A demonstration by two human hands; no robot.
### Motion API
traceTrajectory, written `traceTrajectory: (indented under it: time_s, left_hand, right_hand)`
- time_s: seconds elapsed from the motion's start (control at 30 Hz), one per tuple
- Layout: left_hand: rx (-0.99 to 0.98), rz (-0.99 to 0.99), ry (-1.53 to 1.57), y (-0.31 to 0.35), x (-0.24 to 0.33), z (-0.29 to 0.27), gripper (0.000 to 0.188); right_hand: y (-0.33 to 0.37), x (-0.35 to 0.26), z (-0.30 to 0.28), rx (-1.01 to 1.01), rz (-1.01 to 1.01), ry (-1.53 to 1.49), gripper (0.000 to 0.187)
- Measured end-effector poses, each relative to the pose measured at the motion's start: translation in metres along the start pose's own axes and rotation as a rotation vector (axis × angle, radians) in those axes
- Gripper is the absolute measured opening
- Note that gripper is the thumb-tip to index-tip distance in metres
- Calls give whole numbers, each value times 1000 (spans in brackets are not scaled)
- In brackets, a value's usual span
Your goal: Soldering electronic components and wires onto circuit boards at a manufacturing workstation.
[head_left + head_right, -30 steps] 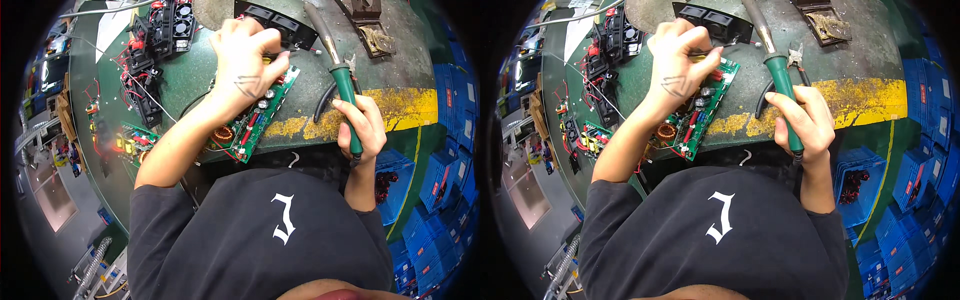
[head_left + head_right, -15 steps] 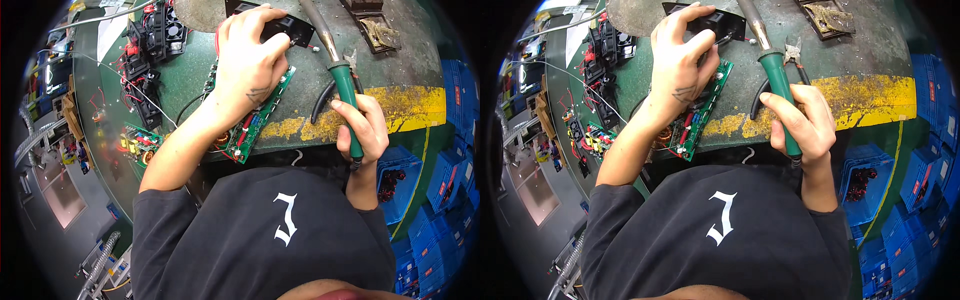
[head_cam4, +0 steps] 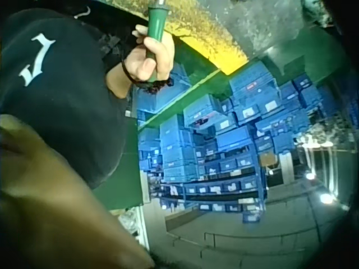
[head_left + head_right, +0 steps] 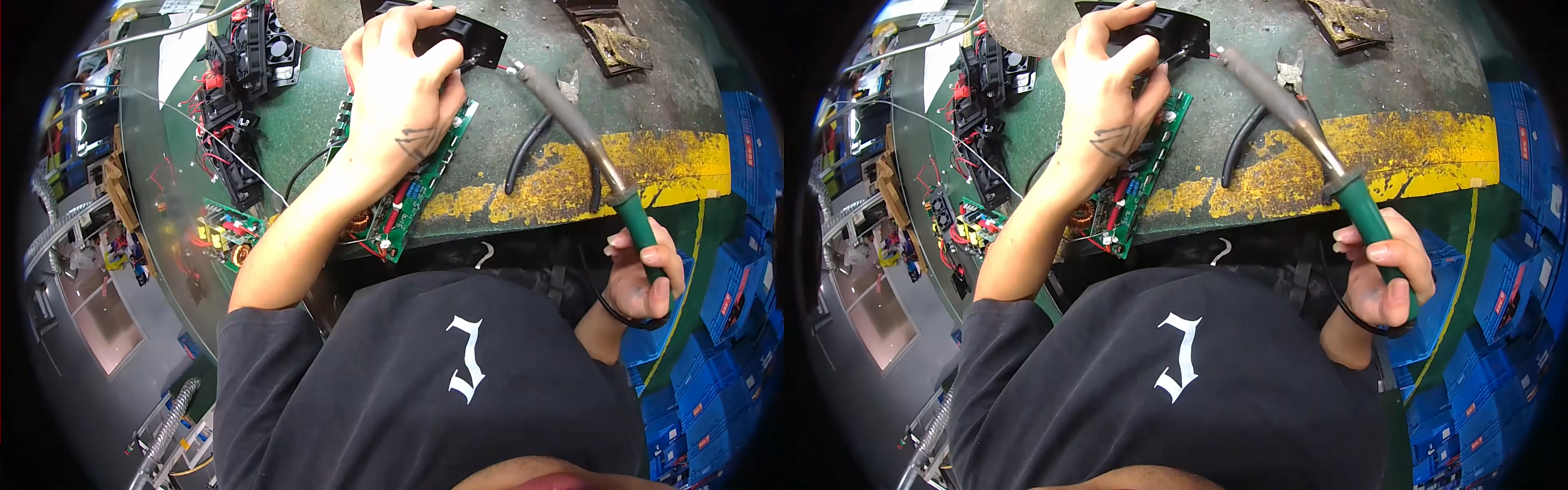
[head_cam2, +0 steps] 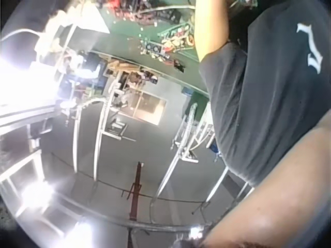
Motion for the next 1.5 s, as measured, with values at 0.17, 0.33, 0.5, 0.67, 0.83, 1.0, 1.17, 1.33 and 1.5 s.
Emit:
traceTrajectory:
  time_s: [0.17,0.33,0.5,0.67,0.83,1.0,1.17,1.33,1.5]
  left_hand:
    - [-447,-589,-143,-49,47,-12,36]
    - [-62,-50,-31,-5,6,1,37]
    - [-497,-592,-173,-47,48,-8,37]
    - [-28,-20,-21,7,1,7,39]
    - [6,-18,-7,6,1,8,41]
    - [-21,-15,-34,5,1,7,41]
    - [-54,-45,-51,1,7,6,36]
    - [-43,-24,-56,3,4,6,30]
    - [-110,-77,-115,-1,10,3,31]
  right_hand:
    - [4,10,5,-45,80,-86,43]
    - [0,14,14,-39,87,-101,43]
    - [4,19,9,6,133,-72,42]
    - [2,19,13,-8,125,-113,41]
    - [2,20,10,-7,152,-80,40]
    - [1,19,11,-8,155,-97,40]
    - [2,19,11,4,157,-112,40]
    - [0,17,12,-19,145,-81,40]
    - [-5,12,12,-47,140,-38,38]
Point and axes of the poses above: each hand's wrist, its own y-axis away from the middle knuckle, its own z-axis out of the palm, x = y × z, the point moved 1 cm from there along -y, towards the middle knuckle, and after that the axes turned 14 degrees about y, right-handed, at the moved point
